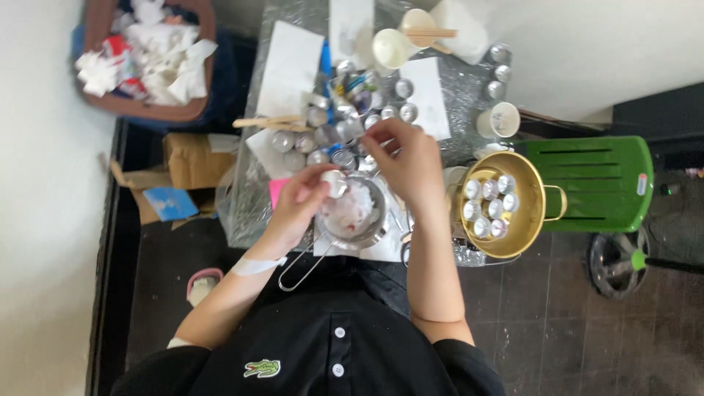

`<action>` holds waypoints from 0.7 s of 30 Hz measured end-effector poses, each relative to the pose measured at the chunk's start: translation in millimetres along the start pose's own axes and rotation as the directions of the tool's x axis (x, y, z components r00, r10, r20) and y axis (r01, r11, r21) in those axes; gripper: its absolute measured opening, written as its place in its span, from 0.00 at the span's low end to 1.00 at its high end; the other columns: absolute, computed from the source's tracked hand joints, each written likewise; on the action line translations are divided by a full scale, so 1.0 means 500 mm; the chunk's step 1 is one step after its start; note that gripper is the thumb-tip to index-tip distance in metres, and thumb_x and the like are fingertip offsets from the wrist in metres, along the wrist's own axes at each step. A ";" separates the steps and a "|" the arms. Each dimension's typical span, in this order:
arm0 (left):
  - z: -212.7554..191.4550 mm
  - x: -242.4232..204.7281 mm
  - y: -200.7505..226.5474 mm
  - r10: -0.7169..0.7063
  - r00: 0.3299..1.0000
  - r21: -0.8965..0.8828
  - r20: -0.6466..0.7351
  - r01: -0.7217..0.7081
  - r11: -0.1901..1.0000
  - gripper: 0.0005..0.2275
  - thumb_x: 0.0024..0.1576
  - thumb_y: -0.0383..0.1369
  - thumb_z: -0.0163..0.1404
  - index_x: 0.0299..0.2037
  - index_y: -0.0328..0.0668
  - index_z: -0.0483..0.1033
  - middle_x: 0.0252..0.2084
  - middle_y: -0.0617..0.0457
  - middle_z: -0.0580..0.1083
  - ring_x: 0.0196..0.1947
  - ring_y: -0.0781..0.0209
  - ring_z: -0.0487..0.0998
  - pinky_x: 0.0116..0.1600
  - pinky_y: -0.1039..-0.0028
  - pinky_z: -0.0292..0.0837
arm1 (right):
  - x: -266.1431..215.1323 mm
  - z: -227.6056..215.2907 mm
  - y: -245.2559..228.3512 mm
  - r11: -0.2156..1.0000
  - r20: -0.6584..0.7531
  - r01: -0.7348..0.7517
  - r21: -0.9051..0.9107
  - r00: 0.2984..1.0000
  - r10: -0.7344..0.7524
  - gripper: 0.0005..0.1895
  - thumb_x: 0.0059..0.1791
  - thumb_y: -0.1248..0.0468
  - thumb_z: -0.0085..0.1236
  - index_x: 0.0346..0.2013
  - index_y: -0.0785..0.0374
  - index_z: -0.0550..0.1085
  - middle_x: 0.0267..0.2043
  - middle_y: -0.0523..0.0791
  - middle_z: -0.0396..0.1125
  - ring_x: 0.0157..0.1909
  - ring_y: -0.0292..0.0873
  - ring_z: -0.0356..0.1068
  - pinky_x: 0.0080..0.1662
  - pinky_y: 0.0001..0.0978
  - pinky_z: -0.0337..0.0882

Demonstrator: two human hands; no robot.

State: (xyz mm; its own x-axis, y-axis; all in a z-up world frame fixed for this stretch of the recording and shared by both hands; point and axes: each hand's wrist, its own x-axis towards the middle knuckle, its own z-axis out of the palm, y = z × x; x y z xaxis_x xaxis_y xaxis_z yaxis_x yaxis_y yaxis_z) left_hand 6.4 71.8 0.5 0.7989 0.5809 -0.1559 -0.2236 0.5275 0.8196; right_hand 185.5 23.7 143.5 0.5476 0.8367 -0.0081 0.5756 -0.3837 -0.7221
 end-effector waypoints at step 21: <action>-0.327 0.023 0.190 0.435 0.677 -0.115 -0.594 -0.607 0.787 0.19 0.69 0.36 0.43 0.69 0.41 0.60 0.57 0.45 0.75 0.53 0.59 0.78 0.60 0.68 0.71 | 0.338 0.404 -0.204 0.856 0.438 0.423 -0.296 0.857 -0.272 0.05 0.43 0.59 0.64 0.31 0.55 0.81 0.31 0.43 0.77 0.37 0.48 0.77 0.41 0.42 0.75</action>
State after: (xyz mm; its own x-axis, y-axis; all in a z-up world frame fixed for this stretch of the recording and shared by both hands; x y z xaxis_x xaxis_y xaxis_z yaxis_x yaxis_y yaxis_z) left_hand -97.2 230.0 -13.6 0.1120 0.9908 -0.0760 -0.7246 0.1338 0.6761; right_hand 96.6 283.3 76.3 0.0470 0.9924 -0.1136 0.9045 -0.0905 -0.4168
